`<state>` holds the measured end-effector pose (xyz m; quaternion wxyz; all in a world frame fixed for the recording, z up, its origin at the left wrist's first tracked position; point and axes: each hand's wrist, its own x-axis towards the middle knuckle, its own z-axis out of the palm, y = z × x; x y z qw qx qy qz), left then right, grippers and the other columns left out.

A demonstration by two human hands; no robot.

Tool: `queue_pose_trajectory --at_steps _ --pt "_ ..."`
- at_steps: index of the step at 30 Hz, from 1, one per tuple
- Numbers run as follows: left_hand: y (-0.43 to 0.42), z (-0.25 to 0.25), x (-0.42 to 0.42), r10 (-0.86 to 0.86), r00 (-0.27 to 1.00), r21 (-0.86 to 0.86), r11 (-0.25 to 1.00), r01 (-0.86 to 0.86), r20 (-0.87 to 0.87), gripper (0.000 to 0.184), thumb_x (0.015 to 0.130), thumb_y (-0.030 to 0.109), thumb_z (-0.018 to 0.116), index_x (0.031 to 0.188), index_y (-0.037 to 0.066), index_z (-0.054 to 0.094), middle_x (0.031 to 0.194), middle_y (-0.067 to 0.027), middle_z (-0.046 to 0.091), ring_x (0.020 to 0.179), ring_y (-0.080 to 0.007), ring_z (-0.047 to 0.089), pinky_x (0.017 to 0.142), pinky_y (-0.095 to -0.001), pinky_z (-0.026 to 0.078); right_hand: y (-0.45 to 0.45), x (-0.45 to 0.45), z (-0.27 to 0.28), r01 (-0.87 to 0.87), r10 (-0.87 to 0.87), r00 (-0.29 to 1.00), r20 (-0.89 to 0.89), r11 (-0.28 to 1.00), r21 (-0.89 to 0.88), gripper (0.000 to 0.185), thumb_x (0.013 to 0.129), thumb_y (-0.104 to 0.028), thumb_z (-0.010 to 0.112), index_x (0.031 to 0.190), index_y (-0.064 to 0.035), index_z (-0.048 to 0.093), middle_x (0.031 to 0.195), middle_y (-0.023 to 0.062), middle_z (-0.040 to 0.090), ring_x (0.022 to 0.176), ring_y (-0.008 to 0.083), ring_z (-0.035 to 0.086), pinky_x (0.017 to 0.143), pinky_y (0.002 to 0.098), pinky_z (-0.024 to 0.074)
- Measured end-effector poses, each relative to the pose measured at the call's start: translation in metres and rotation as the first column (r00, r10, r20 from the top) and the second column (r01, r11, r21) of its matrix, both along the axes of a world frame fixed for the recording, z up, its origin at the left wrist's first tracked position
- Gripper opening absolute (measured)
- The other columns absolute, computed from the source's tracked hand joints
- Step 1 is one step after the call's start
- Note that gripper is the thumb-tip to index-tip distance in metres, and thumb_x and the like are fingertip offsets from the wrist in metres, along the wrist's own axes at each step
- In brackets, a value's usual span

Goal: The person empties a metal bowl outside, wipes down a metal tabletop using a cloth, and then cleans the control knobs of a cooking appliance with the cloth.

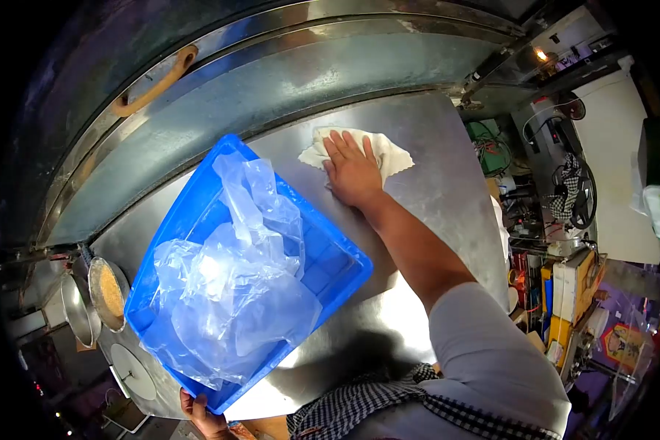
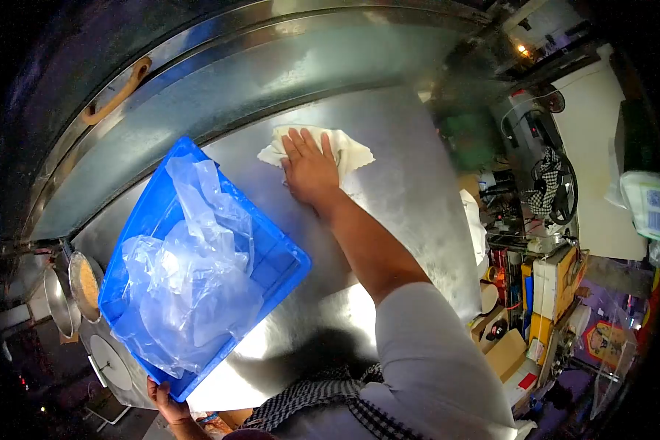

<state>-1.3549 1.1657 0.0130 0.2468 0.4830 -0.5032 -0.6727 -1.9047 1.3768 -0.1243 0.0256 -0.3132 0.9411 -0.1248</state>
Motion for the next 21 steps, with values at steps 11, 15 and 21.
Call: queue_pose_trajectory --at_steps 11,15,21 --pt "-0.010 0.004 0.005 -0.090 0.996 0.013 0.996 0.090 0.004 0.046 0.074 0.012 0.059 0.119 0.001 0.060 0.112 -0.0109 0.065 0.102 -0.0253 0.062 0.094 -0.0398 0.051 -0.030 0.003 -0.005 -0.141 0.139 0.990 -0.029 0.987 -0.073 0.056 0.103 -0.042 0.039 0.153 -0.0173 0.039 0.162 0.0043 0.032 0.152 0.0246 0.023 0.124 0.0501 0.0070" --pt "-0.012 0.004 0.001 -0.085 0.996 0.016 0.996 0.085 0.007 0.045 0.074 0.012 0.059 0.118 0.002 0.061 0.112 -0.0101 0.064 0.101 -0.0251 0.062 0.093 -0.0398 0.052 0.043 0.003 -0.003 0.065 -0.079 0.994 -0.079 0.984 -0.165 0.056 0.100 -0.046 0.044 0.148 -0.0165 0.046 0.158 0.0055 0.039 0.148 0.0248 0.031 0.122 0.0517 0.0132" --pt "-0.032 -0.018 0.022 -0.091 0.996 0.027 0.996 0.090 0.011 0.044 0.075 0.014 0.060 0.118 0.002 0.061 0.112 -0.0098 0.064 0.101 -0.0249 0.061 0.091 -0.0390 0.051 0.123 0.021 0.025 0.497 -0.477 0.866 -0.148 0.852 0.164 0.069 0.103 -0.053 0.028 0.158 -0.0116 0.026 0.166 0.0102 0.021 0.153 0.0298 0.017 0.122 0.0550 0.0046"
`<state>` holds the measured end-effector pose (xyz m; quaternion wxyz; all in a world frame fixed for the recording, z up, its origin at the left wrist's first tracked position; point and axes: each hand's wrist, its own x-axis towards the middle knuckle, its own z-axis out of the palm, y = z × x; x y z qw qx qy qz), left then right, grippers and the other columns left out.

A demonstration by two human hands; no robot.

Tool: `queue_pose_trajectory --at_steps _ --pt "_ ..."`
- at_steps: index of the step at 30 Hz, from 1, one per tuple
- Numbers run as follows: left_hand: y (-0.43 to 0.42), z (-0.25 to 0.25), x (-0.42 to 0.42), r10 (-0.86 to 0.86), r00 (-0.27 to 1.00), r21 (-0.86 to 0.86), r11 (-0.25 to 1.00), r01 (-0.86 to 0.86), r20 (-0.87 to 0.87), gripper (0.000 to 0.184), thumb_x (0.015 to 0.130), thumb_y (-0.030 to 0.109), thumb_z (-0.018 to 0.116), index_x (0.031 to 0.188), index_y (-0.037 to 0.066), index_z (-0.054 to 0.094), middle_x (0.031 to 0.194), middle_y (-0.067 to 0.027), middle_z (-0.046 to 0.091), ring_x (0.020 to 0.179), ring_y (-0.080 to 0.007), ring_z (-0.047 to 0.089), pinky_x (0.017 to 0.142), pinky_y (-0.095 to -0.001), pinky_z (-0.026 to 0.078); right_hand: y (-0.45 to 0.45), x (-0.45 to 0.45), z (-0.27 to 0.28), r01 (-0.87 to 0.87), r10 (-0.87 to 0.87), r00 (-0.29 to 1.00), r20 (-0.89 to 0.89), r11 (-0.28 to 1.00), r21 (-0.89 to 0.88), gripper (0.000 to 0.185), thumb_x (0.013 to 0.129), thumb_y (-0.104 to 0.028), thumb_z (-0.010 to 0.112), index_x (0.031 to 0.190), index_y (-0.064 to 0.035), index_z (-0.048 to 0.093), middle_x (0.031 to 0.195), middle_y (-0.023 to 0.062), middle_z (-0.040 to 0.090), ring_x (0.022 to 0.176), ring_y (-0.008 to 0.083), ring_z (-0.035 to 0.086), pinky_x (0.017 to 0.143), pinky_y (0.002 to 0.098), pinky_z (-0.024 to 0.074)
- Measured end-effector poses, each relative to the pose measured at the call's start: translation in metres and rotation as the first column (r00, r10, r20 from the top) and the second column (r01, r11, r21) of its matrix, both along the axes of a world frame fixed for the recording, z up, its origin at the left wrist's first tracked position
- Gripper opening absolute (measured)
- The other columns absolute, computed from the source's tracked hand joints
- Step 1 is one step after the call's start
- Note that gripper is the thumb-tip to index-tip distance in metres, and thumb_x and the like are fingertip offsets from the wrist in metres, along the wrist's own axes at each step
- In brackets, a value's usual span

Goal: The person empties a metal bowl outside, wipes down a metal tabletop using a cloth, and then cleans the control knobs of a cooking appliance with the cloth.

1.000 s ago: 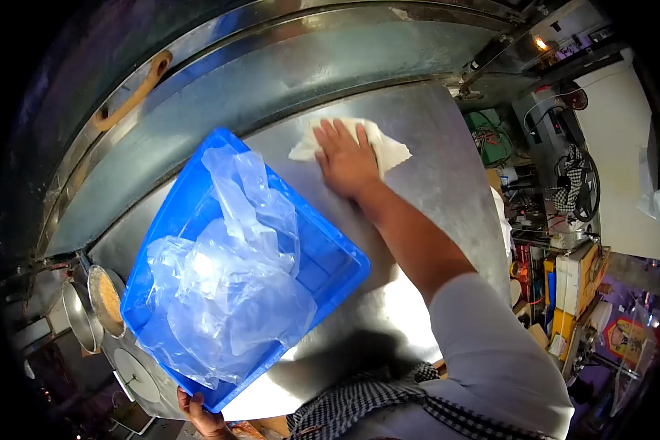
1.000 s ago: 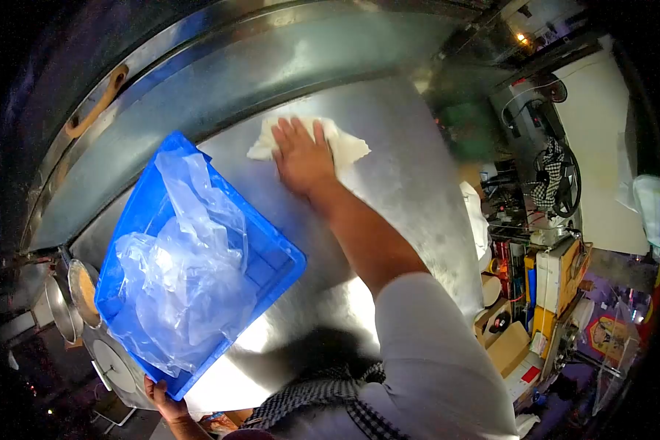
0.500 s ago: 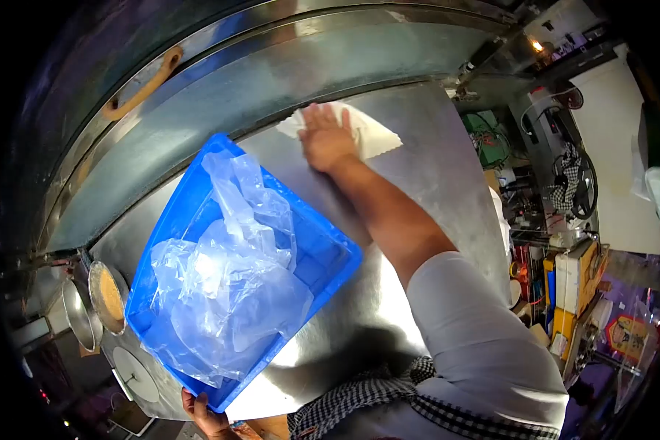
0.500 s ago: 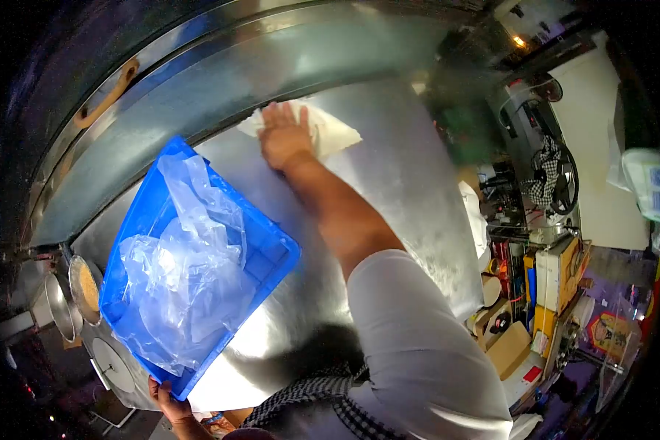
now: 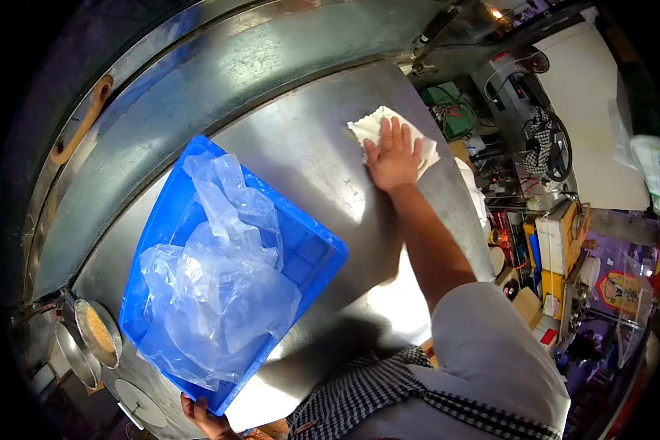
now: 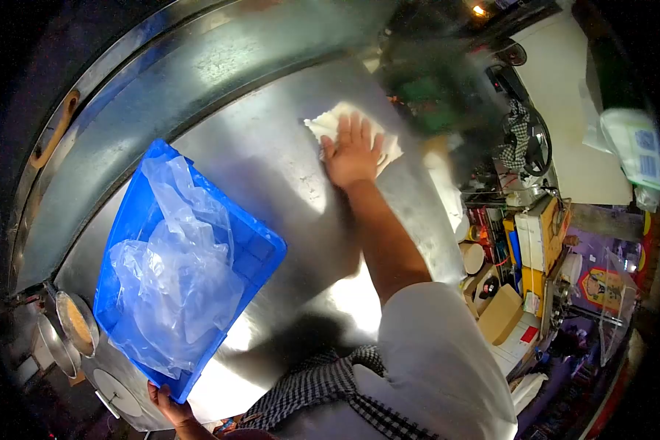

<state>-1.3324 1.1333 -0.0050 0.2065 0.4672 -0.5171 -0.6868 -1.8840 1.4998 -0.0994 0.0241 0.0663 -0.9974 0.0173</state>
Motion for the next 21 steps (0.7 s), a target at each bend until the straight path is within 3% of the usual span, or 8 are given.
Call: queue_pose_trajectory --at_steps 1,6,10,11,15,21 --pt "-0.003 0.000 0.000 -0.011 1.000 0.000 1.000 0.011 0.000 0.044 0.076 0.014 0.060 0.118 0.002 0.061 0.112 -0.0101 0.064 0.101 -0.0251 0.061 0.091 -0.0389 0.051 -0.006 0.017 -0.002 0.050 -0.049 0.999 -0.021 0.998 0.025 0.069 0.103 -0.053 0.028 0.158 -0.0112 0.027 0.165 0.0112 0.022 0.153 0.0310 0.017 0.122 0.0553 0.0045" --pt "-0.002 0.001 -0.009 -0.050 0.997 0.029 0.998 0.052 -0.050 0.047 0.076 0.018 0.061 0.119 -0.001 0.060 0.115 -0.0134 0.064 0.106 -0.0291 0.062 0.097 -0.0438 0.052 0.008 0.154 0.031 -0.280 0.284 0.959 0.009 0.950 -0.141 0.068 0.099 -0.047 0.049 0.155 -0.0119 0.033 0.161 0.0144 0.031 0.150 0.0334 0.026 0.122 0.0564 0.0084" --pt "-0.002 0.003 -0.011 -0.051 0.998 0.010 0.999 0.052 -0.039 0.044 0.076 0.015 0.058 0.117 -0.001 0.061 0.113 -0.0119 0.065 0.103 -0.0270 0.062 0.095 -0.0415 0.051 0.030 0.151 0.037 -0.300 0.307 0.952 0.024 0.943 -0.147 0.066 0.098 -0.045 0.054 0.154 -0.0136 0.036 0.160 0.0140 0.034 0.148 0.0337 0.031 0.121 0.0570 0.0126" --pt "-0.004 0.002 -0.009 -0.060 0.998 0.007 0.998 0.060 -0.031 0.043 0.076 0.014 0.057 0.117 -0.001 0.061 0.112 -0.0114 0.065 0.103 -0.0262 0.061 0.094 -0.0407 0.051 0.029 0.135 0.026 -0.256 0.252 0.966 -0.053 0.963 -0.090 0.066 0.098 -0.047 0.051 0.154 -0.0142 0.036 0.160 0.0128 0.033 0.149 0.0331 0.029 0.121 0.0564 0.0112" --pt "-0.019 -0.010 0.004 -0.070 0.995 -0.031 0.997 0.069 -0.064 0.040 0.076 0.010 0.056 0.114 0.000 0.062 0.110 -0.0096 0.065 0.099 -0.0232 0.060 0.093 -0.0383 0.050 0.013 0.041 0.010 -0.022 0.022 1.000 0.010 1.000 -0.005 0.072 0.100 -0.059 0.032 0.158 -0.0156 0.027 0.165 0.0096 0.022 0.153 0.0301 0.017 0.123 0.0536 0.0034" --pt "-0.023 -0.008 0.002 -0.031 0.998 -0.007 0.999 0.031 -0.053 0.038 0.075 0.008 0.058 0.112 0.001 0.063 0.108 -0.0086 0.065 0.100 -0.0226 0.060 0.093 -0.0375 0.050 0.030 0.013 0.003 -0.072 0.071 0.994 0.080 0.997 0.007 0.075 0.100 -0.064 0.027 0.160 -0.0201 0.020 0.168 0.0060 0.014 0.154 0.0274 0.012 0.123 0.0508 0.0019"
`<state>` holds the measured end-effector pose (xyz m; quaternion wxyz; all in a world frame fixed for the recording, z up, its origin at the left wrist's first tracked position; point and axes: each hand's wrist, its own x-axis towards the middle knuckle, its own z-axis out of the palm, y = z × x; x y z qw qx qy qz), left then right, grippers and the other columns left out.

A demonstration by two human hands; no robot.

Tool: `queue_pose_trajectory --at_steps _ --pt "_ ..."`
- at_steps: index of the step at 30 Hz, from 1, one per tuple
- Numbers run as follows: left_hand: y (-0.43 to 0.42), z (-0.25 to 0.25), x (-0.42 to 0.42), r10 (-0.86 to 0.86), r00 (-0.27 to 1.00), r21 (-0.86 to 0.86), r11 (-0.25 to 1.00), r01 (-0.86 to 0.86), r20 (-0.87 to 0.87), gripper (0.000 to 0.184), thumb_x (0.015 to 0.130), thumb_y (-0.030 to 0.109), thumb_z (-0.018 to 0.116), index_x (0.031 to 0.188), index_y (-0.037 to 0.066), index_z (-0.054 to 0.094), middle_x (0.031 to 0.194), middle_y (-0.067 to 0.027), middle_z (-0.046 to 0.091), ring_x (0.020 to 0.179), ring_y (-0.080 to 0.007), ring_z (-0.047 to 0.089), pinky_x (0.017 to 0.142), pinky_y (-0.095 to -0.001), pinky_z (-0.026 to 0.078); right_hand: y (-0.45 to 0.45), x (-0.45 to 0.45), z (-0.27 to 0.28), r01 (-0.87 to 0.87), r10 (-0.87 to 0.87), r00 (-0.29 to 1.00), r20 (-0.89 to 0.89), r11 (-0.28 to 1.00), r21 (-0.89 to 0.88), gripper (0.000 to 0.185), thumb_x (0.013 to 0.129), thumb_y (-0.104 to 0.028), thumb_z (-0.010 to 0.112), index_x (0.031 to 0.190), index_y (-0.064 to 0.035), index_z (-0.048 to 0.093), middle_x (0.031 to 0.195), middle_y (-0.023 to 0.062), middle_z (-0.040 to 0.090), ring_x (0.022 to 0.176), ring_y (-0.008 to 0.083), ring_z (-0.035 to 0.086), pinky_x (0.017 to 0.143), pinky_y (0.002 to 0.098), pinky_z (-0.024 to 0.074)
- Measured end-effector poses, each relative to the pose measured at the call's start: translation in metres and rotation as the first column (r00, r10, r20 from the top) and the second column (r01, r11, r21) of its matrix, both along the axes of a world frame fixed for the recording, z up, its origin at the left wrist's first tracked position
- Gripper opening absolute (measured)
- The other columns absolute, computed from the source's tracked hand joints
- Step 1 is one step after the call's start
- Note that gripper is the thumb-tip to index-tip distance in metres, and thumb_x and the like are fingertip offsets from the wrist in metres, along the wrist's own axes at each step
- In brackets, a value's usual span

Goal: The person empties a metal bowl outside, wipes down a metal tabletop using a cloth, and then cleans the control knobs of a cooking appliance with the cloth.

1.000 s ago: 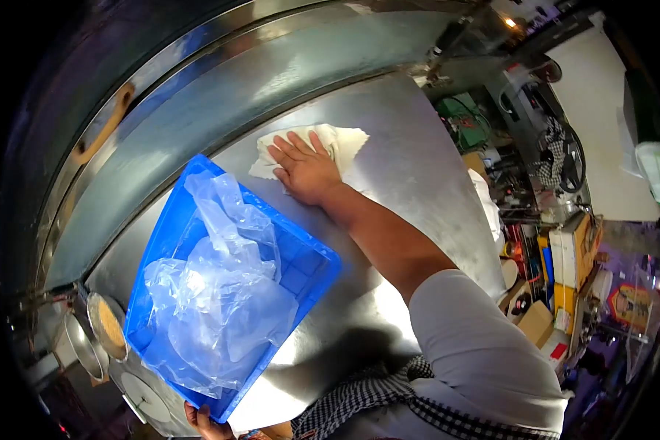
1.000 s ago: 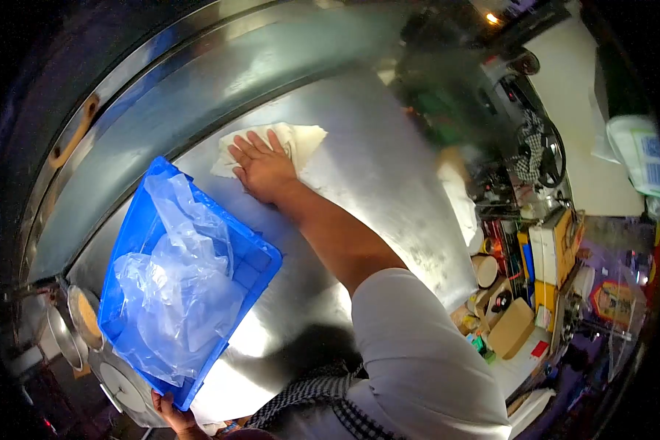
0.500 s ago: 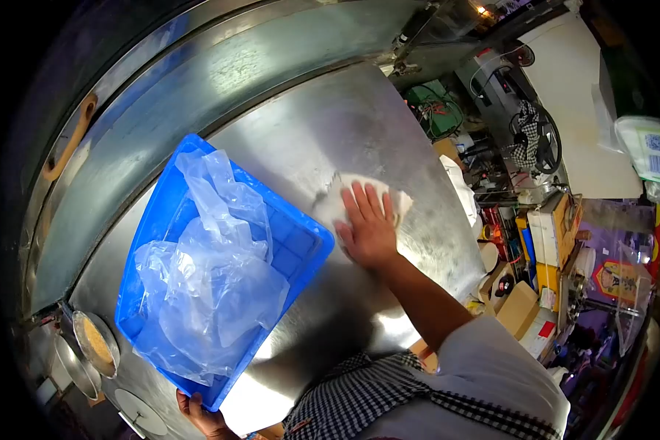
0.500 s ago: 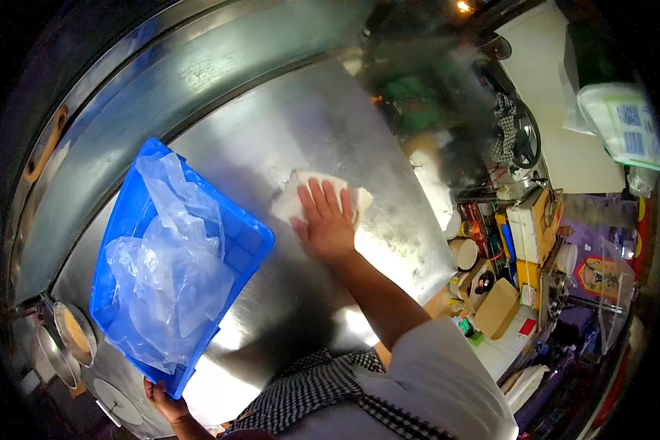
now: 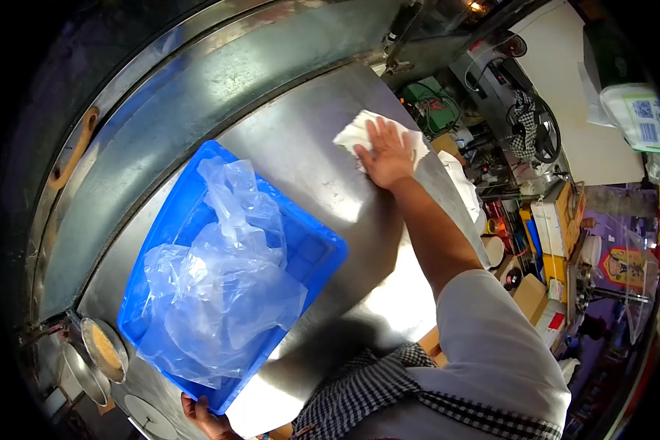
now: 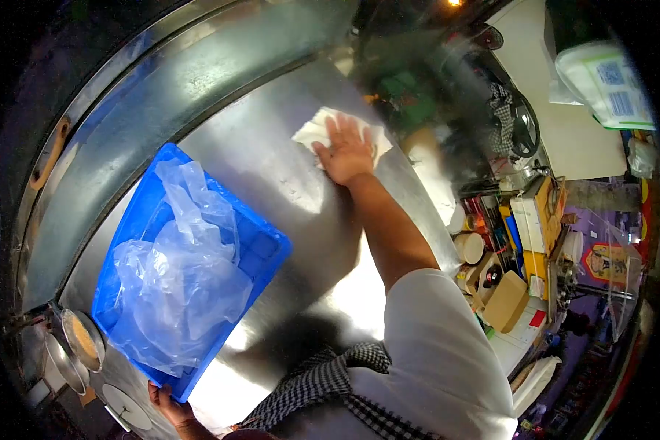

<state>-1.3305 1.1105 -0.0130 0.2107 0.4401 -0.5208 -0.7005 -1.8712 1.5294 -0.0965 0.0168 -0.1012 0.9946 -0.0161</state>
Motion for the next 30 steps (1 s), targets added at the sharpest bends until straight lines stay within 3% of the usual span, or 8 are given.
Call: queue_pose_trajectory --at_steps 9,12,14,19,21,24,26,30 --pt "0.000 0.005 -0.010 -0.045 0.999 0.024 0.999 0.044 0.022 0.040 0.074 0.012 0.063 0.112 0.001 0.062 0.105 -0.0082 0.065 0.097 -0.0235 0.062 0.090 -0.0391 0.052 0.052 0.007 0.002 0.406 -0.406 0.913 -0.026 0.914 0.007 0.080 0.098 -0.067 0.033 0.160 -0.0182 0.020 0.167 0.0116 0.015 0.153 0.0328 0.013 0.121 0.0569 0.0049" --pt "0.000 0.008 -0.010 -0.052 0.997 0.008 0.999 0.051 0.049 0.042 0.074 0.016 0.064 0.113 0.001 0.061 0.105 -0.0088 0.065 0.097 -0.0236 0.062 0.089 -0.0388 0.052 0.008 0.006 -0.004 0.282 -0.282 0.952 -0.120 0.959 -0.023 0.081 0.097 -0.067 0.034 0.160 -0.0170 0.021 0.167 0.0115 0.015 0.153 0.0340 0.013 0.121 0.0588 0.0051" --pt "-0.005 0.010 -0.005 -0.093 0.991 0.054 0.995 0.088 0.094 0.042 0.074 0.018 0.064 0.113 0.002 0.061 0.106 -0.0095 0.065 0.097 -0.0237 0.062 0.089 -0.0387 0.052 -0.053 0.044 -0.003 -0.050 0.053 0.978 -0.201 0.999 0.021 0.080 0.097 -0.066 0.037 0.159 -0.0172 0.025 0.166 0.0111 0.018 0.153 0.0346 0.012 0.121 0.0600 0.0036" --pt "0.001 0.013 -0.007 -0.073 0.993 -0.070 0.994 0.080 0.097 0.046 0.075 0.022 0.064 0.117 0.002 0.060 0.108 -0.0112 0.065 0.098 -0.0248 0.063 0.090 -0.0399 0.053 -0.082 0.085 0.031 -0.509 0.505 0.859 -0.076 0.835 -0.210 0.074 0.096 -0.061 0.048 0.154 -0.0166 0.037 0.162 0.0086 0.029 0.151 0.0314 0.022 0.122 0.0548 0.0081" --pt "0.006 0.011 -0.007 -0.061 0.992 -0.056 0.996 0.068 0.111 0.047 0.075 0.022 0.064 0.117 0.002 0.060 0.108 -0.0111 0.065 0.098 -0.0250 0.063 0.091 -0.0403 0.053 -0.052 0.038 0.005 -0.526 0.486 0.824 -0.292 0.847 -0.074 0.076 0.094 -0.059 0.054 0.154 -0.0167 0.036 0.160 0.0092 0.035 0.149 0.0288 0.028 0.119 0.0555 0.0169" --pt "0.010 0.019 -0.008 -0.033 0.992 -0.021 0.999 0.036 0.122 0.048 0.076 0.022 0.064 0.119 0.001 0.060 0.110 -0.0111 0.064 0.099 -0.0256 0.062 0.092 -0.0408 0.052 -0.043 -0.060 0.028 -0.079 0.076 0.996 -0.050 0.995 -0.060 0.074 0.096 -0.062 0.045 0.153 -0.0144 0.036 0.161 0.0104 0.031 0.151 0.0286 0.022 0.120 0.0537 0.0153" --pt "0.018 0.014 -0.010 0.029 0.995 -0.063 0.998 -0.023 0.096 0.049 0.076 0.022 0.064 0.120 0.001 0.059 0.111 -0.0114 0.064 0.101 -0.0263 0.062 0.093 -0.0413 0.052 -0.068 -0.084 0.004 0.118 -0.135 0.979 -0.150 0.986 -0.115 0.076 0.096 -0.062 0.041 0.154 -0.0144 0.034 0.164 0.0125 0.024 0.152 0.0301 0.019 0.120 0.0581 0.0103" --pt "0.009 0.004 0.006 -0.106 0.990 0.038 0.994 0.103 0.095 0.053 0.078 0.021 0.062 0.126 0.000 0.057 0.117 -0.0131 0.063 0.106 -0.0285 0.061 0.096 -0.0432 0.051 -0.127 0.005 0.011 -0.341 0.342 0.939 -0.043 0.905 -0.254 0.074 0.095 -0.059 0.048 0.155 -0.0190 0.034 0.164 0.0120 0.023 0.153 0.0295 0.017 0.122 0.0581 0.0073"
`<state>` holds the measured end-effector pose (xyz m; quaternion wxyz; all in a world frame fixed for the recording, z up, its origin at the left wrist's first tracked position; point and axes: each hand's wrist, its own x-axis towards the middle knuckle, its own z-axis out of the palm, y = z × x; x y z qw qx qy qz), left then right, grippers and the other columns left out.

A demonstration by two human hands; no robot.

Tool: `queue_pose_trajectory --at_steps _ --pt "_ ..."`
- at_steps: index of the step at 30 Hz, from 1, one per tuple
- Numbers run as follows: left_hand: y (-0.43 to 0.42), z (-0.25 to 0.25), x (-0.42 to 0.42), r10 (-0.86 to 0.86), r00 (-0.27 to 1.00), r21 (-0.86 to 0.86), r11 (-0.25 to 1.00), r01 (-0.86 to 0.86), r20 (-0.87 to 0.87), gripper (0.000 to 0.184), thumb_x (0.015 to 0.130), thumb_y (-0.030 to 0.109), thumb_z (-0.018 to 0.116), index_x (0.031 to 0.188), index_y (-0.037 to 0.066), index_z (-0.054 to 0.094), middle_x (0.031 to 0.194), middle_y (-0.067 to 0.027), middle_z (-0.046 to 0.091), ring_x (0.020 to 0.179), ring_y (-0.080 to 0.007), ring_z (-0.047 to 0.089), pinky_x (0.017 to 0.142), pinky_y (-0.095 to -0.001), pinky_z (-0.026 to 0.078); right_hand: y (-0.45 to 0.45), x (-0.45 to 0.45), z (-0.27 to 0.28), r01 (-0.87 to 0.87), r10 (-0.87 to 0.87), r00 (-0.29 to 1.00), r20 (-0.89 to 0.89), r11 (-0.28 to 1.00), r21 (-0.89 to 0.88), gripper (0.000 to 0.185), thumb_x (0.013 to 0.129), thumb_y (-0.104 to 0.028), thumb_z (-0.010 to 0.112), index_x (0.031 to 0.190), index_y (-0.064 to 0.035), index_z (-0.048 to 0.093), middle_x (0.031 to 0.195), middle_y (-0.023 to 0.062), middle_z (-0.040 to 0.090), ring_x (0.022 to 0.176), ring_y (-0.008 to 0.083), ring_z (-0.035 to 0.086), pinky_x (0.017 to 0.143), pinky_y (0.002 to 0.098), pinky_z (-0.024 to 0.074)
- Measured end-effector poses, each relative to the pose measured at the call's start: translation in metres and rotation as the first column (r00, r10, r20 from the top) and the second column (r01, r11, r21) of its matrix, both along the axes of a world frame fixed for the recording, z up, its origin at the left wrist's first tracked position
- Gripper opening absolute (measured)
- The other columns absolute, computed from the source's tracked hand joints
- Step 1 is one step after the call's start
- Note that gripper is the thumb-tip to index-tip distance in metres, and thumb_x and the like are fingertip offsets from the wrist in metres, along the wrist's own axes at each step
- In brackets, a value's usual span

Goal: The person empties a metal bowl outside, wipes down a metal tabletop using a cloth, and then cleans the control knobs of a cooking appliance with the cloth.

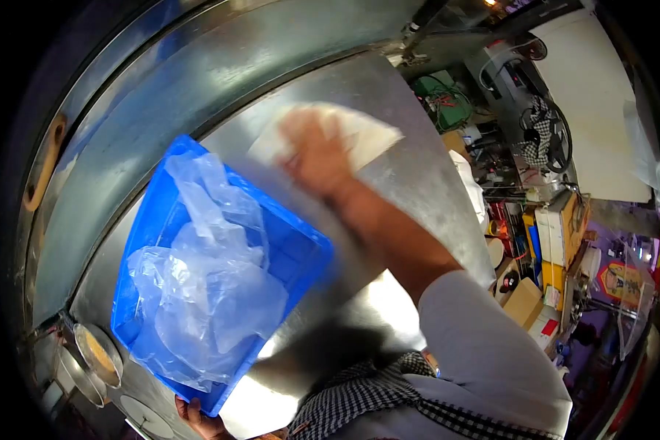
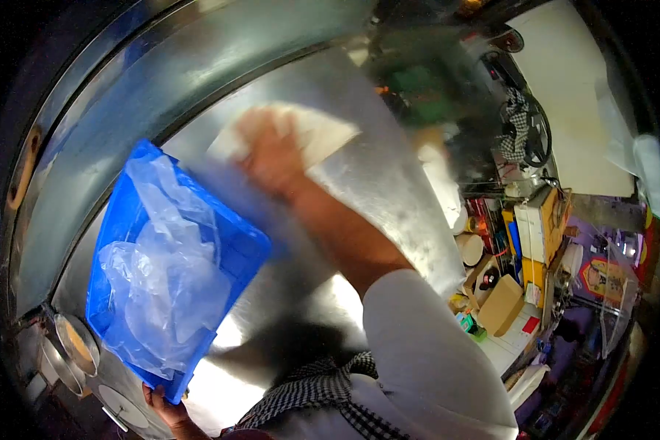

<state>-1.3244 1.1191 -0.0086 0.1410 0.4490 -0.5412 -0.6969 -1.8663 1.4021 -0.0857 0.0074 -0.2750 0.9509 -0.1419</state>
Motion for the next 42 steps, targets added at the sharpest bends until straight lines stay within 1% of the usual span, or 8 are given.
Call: queue_pose_trajectory --at_steps 2,5,9,11,14,18,24,42 --pt "0.003 0.002 -0.011 0.011 0.998 -0.051 0.999 -0.014 -0.066 0.054 0.079 0.021 0.061 0.129 0.000 0.057 0.120 -0.0145 0.063 0.108 -0.0301 0.061 0.097 -0.0447 0.051 -0.011 0.054 -0.011 -0.248 0.262 0.942 -0.207 0.964 0.093 0.070 0.094 -0.058 0.050 0.153 -0.0223 0.038 0.163 0.0100 0.028 0.152 0.0294 0.021 0.122 0.0571 0.0072" --pt "0.005 -0.008 -0.015 0.043 0.992 -0.028 0.999 -0.046 -0.116 0.053 0.080 0.019 0.060 0.130 0.000 0.056 0.129 -0.0165 0.060 0.114 -0.0326 0.059 0.101 -0.0471 0.049 0.015 0.059 -0.005 -0.323 0.329 0.940 -0.086 0.944 0.072 0.068 0.095 -0.059 0.048 0.153 -0.0249 0.039 0.162 0.0078 0.029 0.152 0.0287 0.022 0.122 0.0572 0.0078" --pt "0.004 -0.007 -0.020 0.060 0.990 -0.034 0.997 -0.065 -0.126 0.048 0.076 0.015 0.062 0.122 0.001 0.060 0.117 -0.0133 0.063 0.105 -0.0276 0.061 0.093 -0.0430 0.052 0.105 -0.003 -0.037 0.207 -0.155 0.923 -0.353 0.971 0.115 0.069 0.099 -0.061 0.038 0.154 -0.0189 0.037 0.161 0.0093 0.032 0.151 0.0298 0.022 0.121 0.0566 0.0079" --pt "0.005 -0.005 -0.021 0.081 0.989 -0.034 0.996 -0.085 -0.125 0.046 0.075 0.013 0.064 0.119 0.000 0.061 0.110 -0.0116 0.065 0.098 -0.0248 0.061 0.089 -0.0400 0.053 0.146 -0.013 -0.007 0.406 -0.384 0.914 -0.135 0.876 0.258 0.071 0.100 -0.061 0.032 0.157 -0.0188 0.029 0.166 0.0119 0.019 0.153 0.0321 0.015 0.120 0.0592 0.0032" --pt "-0.002 -0.013 -0.014 0.015 0.986 -0.047 0.999 -0.023 -0.164 0.045 0.080 0.013 0.060 0.123 0.001 0.059 0.121 -0.0136 0.063 0.108 -0.0289 0.060 0.097 -0.0438 0.050 0.151 0.014 -0.005 0.570 -0.556 0.820 -0.134 0.775 0.272 0.074 0.101 -0.063 0.024 0.160 -0.0181 0.021 0.167 0.0115 0.014 0.154 0.0331 0.010 0.120 0.0594 0.0011" --pt "-0.002 -0.009 -0.022 0.066 0.979 0.024 0.998 -0.063 -0.195 0.041 0.077 0.006 0.060 0.118 0.000 0.061 0.112 -0.0110 0.064 0.099 -0.0243 0.061 0.092 -0.0385 0.051 0.086 0.144 0.009 0.242 -0.206 0.941 -0.268 0.964 0.108 0.070 0.096 -0.055 0.045 0.151 -0.0120 0.040 0.159 0.0179 0.033 0.147 0.0406 0.029 0.117 0.0639 0.0157" --pt "0.008 0.004 -0.036 -0.089 0.976 -0.065 0.995 0.078 -0.197 0.023 0.081 0.013 0.061 0.101 0.002 0.060 0.099 -0.0096 0.063 0.087 -0.0208 0.060 0.078 -0.0332 0.052 0.092 0.314 0.056 -0.116 0.121 0.988 0.093 0.991 -0.062 0.064 0.097 -0.051 0.053 0.151 -0.0184 0.042 0.159 0.0118 0.034 0.149 0.0348 0.025 0.122 0.0563 0.0094" --pt "0.099 -0.019 -0.250 -0.213 0.918 0.050 0.969 0.243 -0.333 0.020 0.084 0.000 0.074 0.100 0.001 0.063 0.091 -0.0049 0.065 0.080 -0.0131 0.062 0.068 -0.0282 0.051 0.177 0.359 0.062 0.177 -0.178 0.983 0.038 0.984 0.022 0.067 0.095 -0.046 0.058 0.153 -0.0182 0.040 0.160 0.0101 0.034 0.150 0.0325 0.026 0.122 0.0532 0.0110"
